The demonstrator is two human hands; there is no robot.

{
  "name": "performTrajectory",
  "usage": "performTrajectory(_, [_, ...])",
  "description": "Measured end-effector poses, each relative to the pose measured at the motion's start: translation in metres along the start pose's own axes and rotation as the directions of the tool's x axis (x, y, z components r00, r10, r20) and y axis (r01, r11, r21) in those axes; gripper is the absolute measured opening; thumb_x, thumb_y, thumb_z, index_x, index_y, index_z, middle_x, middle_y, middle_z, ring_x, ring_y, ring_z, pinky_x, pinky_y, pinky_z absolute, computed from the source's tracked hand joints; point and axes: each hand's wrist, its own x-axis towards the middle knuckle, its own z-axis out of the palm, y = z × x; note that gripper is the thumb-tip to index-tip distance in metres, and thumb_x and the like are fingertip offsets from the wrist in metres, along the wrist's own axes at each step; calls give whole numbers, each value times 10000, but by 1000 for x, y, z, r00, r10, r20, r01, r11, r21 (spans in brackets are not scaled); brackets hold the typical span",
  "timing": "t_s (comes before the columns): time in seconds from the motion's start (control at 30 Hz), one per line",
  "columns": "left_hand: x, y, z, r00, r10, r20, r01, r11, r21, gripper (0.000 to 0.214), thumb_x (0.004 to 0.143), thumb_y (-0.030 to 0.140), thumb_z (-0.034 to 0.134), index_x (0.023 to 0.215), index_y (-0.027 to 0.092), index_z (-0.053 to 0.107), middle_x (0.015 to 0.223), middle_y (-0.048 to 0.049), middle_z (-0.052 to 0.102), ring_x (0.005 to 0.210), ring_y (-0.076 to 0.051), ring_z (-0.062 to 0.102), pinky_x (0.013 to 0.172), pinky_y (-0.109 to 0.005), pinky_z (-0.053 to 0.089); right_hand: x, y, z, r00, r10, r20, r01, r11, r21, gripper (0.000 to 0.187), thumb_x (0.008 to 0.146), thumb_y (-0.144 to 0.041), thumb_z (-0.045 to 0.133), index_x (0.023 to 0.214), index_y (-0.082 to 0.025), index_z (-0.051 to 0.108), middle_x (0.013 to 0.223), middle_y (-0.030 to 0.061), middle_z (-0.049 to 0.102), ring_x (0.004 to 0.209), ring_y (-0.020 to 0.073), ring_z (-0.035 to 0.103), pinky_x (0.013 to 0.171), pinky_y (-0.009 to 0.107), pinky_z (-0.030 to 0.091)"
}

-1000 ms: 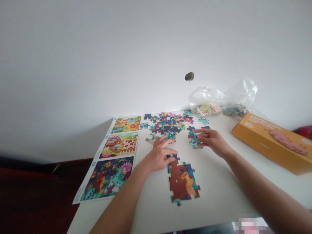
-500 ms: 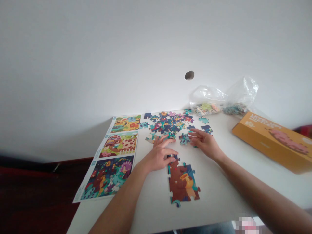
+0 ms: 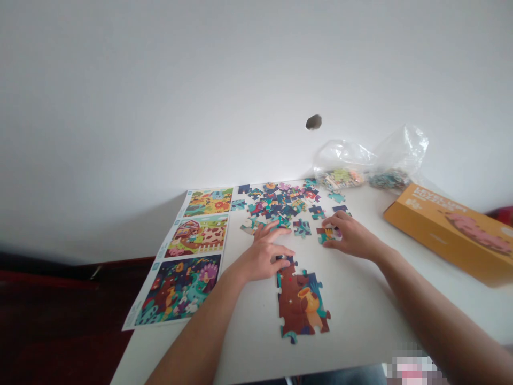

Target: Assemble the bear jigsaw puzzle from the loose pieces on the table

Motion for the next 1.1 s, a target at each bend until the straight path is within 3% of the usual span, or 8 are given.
performTrajectory(0.17, [0, 0, 0, 1000, -4, -3, 4, 1000, 2, 196, 822, 271, 726, 1001, 336, 770, 1426, -17, 511, 1410, -336, 284, 1165, -588, 211, 1, -2, 2, 1000, -13, -24, 15, 998, 63, 411, 709, -350, 771, 1034, -203, 566, 1021, 79, 593, 869, 220, 599, 800, 336, 477])
performTrajectory(0.3, [0, 0, 0, 1000, -6, 0, 6, 1000, 2, 195, 828, 268, 720, 1008, 324, 769, 1426, -27, 508, 1410, -335, 285, 1158, -582, 231, 2, -17, 0, 999, -32, -8, 33, 974, 226, 266, 866, -248, 584, 1124, -213, 532, 954, 54, 681, 768, 180, 604, 719, 296, 467])
performTrajectory(0.4, [1, 1, -1, 1000, -11, 7, 11, 1000, 0, 197, 832, 272, 716, 1015, 325, 767, 1415, -30, 514, 1415, -332, 282, 1158, -585, 232, 2, -31, 3, 994, -112, 15, 98, 921, 376, 268, 949, -248, 466, 1194, -219, 569, 1003, 67, 720, 853, 186, 642, 766, 297, 482])
performTrajectory(0.53, [2, 4, -3, 1000, -12, 9, 11, 1000, 9, 185, 829, 277, 716, 1000, 324, 770, 1414, -32, 513, 1415, -342, 280, 1153, -597, 227, 1, -41, 15, 992, -113, 48, 73, 858, 509, 312, 937, -338, 549, 1219, -214, 596, 921, 40, 741, 792, 180, 652, 736, 289, 498])
performTrajectory(0.63, [2, 4, -3, 1000, -16, 12, 16, 1000, 19, 174, 835, 278, 709, 991, 326, 770, 1422, -28, 506, 1413, -337, 283, 1153, -590, 228, 2, -45, 23, 994, -92, 61, 45, 845, 533, 235, 910, -382, 607, 1059, -215, 678, 896, 30, 740, 761, 173, 657, 714, 277, 499])
performTrajectory(0.77, [2, 3, -1, 1000, -11, 7, 11, 1000, 17, 168, 839, 276, 704, 987, 324, 769, 1420, -25, 507, 1410, -332, 284, 1160, -579, 221, 3, -53, 26, 977, -211, 12, 176, 843, 509, 247, 956, -382, 544, 974, -221, 730, 924, 47, 729, 799, 171, 666, 736, 268, 500])
performTrajectory(0.97, [1, 1, 1, 1000, -15, 10, 14, 1000, 21, 160, 838, 274, 702, 979, 318, 765, 1433, -13, 496, 1417, -331, 266, 1171, -573, 202, 3, -55, 27, 947, -321, -24, 297, 842, 449, 290, 996, -295, 454, 1105, -219, 712, 998, 84, 699, 899, 188, 653, 796, 290, 498])
performTrajectory(1.1, [1, 1, 1, 1000, -13, 8, 13, 1000, 24, 122, 841, 287, 702, 944, 299, 765, 1434, -14, 498, 1412, -333, 268, 1168, -578, 203, 0, -55, 28, 957, -289, -11, 269, 874, 406, 306, 958, -266, 523, 1234, -212, 643, 1056, 90, 689, 927, 197, 645, 824, 307, 499])
